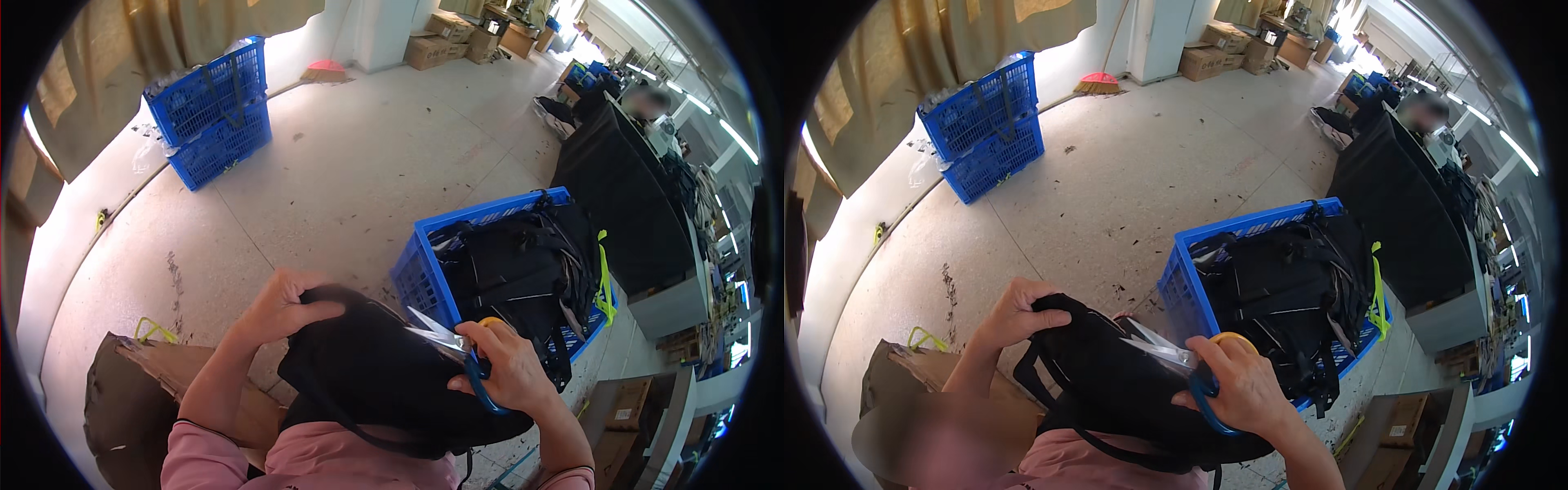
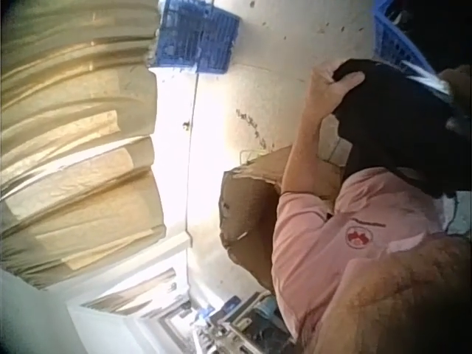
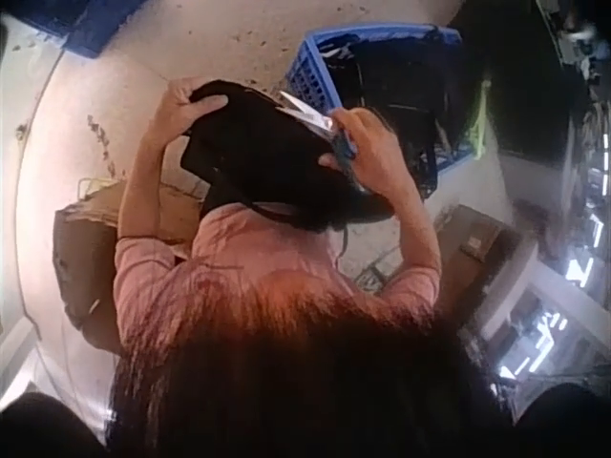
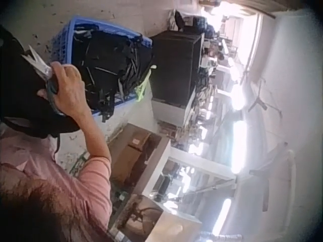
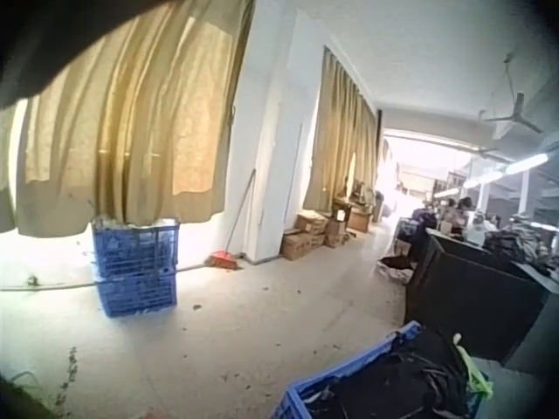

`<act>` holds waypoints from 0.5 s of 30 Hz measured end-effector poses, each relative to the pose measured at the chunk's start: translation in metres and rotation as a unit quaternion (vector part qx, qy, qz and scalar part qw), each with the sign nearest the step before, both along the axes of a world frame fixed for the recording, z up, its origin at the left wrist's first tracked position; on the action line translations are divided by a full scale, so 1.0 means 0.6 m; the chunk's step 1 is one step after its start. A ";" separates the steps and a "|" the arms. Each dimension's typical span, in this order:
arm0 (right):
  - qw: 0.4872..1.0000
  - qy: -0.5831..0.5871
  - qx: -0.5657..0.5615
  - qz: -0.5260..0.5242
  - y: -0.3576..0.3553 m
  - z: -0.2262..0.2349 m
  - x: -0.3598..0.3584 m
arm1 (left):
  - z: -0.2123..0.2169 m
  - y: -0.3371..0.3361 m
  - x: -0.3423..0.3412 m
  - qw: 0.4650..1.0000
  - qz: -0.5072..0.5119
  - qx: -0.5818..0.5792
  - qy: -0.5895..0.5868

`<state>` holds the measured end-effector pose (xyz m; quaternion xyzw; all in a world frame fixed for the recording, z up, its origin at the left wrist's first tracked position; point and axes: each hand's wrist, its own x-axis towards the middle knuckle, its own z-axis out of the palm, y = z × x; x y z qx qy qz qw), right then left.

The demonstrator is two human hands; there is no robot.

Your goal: Trim excess material from black backpack panels using blue-handled scissors.

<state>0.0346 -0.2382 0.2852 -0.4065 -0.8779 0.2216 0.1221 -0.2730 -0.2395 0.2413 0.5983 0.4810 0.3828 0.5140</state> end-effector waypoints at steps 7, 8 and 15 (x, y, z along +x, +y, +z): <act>0.998 -0.025 0.042 0.031 -0.001 0.008 -0.014 | 0.009 -0.010 0.006 1.000 -0.006 0.027 0.003; 0.999 -0.034 0.021 0.027 -0.003 0.010 -0.015 | 0.013 -0.012 0.008 1.000 -0.004 0.020 -0.004; 0.999 -0.029 0.010 0.031 -0.012 0.001 -0.012 | 0.008 -0.012 0.009 1.000 -0.005 0.026 0.010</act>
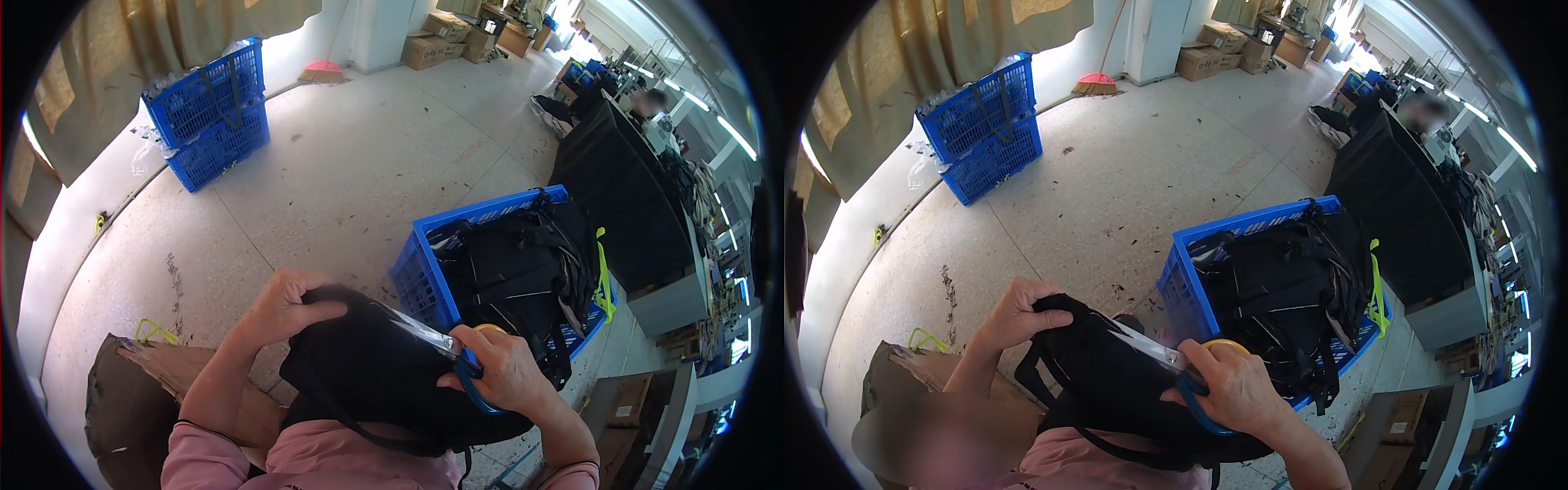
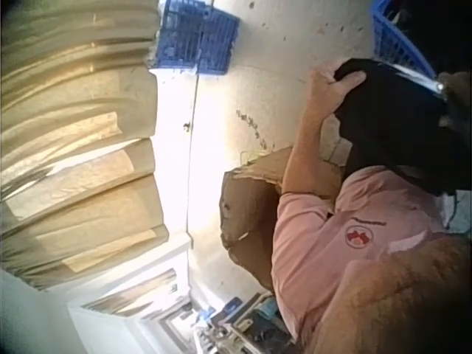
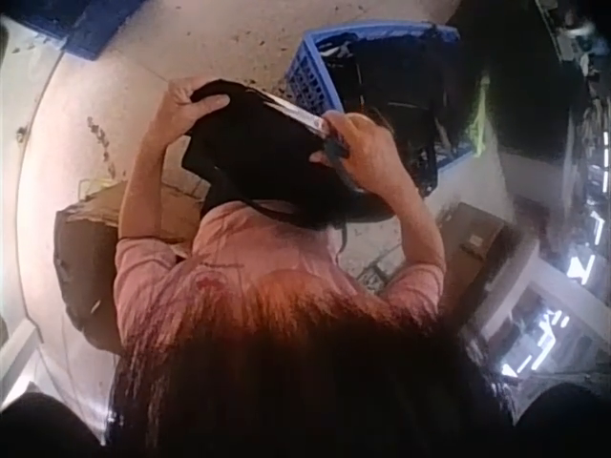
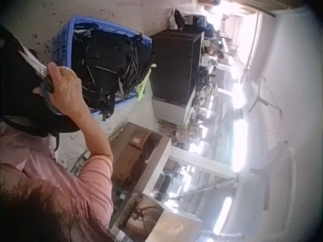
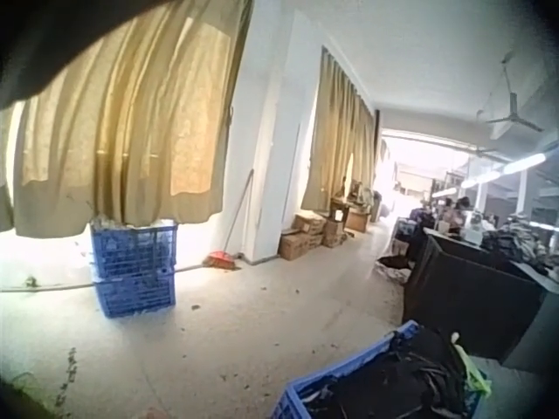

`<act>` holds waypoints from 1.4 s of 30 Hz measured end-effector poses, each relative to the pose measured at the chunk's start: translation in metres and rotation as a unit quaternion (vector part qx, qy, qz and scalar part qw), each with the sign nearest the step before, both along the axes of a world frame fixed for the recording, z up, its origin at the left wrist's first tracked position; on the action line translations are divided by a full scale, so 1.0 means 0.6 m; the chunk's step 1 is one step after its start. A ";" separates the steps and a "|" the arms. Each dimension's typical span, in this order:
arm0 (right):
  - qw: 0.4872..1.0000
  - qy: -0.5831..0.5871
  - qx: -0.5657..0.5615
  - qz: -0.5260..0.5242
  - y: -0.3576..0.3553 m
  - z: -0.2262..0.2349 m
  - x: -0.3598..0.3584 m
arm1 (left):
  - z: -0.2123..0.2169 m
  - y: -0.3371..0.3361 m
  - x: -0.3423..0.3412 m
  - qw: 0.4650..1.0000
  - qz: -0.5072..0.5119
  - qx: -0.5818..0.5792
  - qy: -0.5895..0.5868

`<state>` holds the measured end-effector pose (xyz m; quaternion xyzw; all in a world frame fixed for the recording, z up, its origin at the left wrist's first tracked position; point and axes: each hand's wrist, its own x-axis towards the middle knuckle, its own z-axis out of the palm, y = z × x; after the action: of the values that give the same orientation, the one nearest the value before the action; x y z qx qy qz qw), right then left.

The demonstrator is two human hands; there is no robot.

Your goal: Trim excess material from black backpack panels using blue-handled scissors.

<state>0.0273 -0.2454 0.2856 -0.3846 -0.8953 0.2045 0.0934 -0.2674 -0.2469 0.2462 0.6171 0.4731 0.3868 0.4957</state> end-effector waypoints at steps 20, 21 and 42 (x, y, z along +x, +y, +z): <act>0.996 0.085 0.000 -0.023 0.003 -0.043 0.002 | -0.035 0.004 -0.007 0.997 0.068 -0.010 0.027; 0.996 0.083 0.011 -0.035 0.001 -0.046 0.005 | -0.035 0.006 -0.004 0.998 0.055 0.000 0.024; 0.983 0.074 -0.150 -0.074 -0.033 -0.086 0.036 | -0.059 0.003 0.018 0.999 0.017 0.004 0.044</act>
<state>0.0486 -0.2655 0.2340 -0.4435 -0.8142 0.3564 0.1154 -0.2565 -0.2448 0.2108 0.6273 0.5032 0.3693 0.4657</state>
